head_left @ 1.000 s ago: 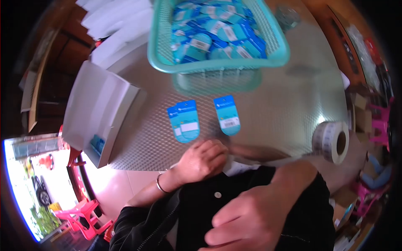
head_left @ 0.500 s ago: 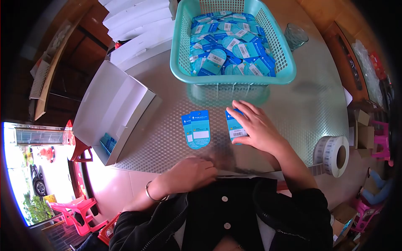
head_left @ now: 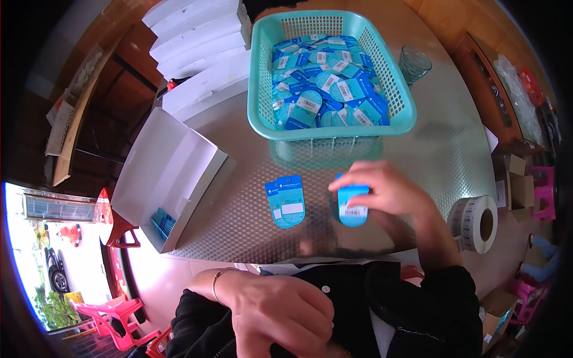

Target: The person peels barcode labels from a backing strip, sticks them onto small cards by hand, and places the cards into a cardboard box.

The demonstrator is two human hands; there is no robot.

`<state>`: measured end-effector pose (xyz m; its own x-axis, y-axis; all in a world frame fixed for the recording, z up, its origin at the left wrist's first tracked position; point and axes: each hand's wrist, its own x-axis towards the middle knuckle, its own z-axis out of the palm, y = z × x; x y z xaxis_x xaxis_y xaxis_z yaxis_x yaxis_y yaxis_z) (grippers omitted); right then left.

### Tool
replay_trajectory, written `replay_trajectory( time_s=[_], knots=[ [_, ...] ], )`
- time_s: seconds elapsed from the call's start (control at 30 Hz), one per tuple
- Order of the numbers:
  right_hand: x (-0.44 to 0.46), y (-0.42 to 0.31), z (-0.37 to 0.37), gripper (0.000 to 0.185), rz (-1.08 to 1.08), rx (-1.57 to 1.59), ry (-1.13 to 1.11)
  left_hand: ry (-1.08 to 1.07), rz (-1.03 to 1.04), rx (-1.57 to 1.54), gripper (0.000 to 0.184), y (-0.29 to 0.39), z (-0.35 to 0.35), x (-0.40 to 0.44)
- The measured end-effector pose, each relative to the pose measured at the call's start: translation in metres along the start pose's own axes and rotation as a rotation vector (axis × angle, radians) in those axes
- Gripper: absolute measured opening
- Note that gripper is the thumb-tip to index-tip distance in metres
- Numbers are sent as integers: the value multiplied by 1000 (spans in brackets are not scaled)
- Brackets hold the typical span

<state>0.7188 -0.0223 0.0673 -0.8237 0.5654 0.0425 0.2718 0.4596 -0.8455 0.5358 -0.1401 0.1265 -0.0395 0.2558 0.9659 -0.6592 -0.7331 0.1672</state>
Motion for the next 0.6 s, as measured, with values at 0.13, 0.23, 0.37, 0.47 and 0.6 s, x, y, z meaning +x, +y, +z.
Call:
replay_trajectory(
  time_s=[0.13, 0.23, 0.37, 0.47, 0.6],
  knots=[
    [7, -22, -36, 61, -60, -222, 644, -97, -170, -181, 18, 17, -7, 0],
    [-1, -51, -62, 63, -321, -483, 892, -236, -300, -266, 16, 23, -18, 10],
    [-24, -98, -85, 63, -805, -606, 962, -214, -388, -213, 19, 30, -30, 37],
    [-39, -121, -104, 62, -946, -690, 1021, 93, -448, -141, 14, 45, -21, 58],
    [-54, -142, -114, 59, -1029, -763, 1081, 78, 151, -40, 12, 39, -14, 69]
  ],
)
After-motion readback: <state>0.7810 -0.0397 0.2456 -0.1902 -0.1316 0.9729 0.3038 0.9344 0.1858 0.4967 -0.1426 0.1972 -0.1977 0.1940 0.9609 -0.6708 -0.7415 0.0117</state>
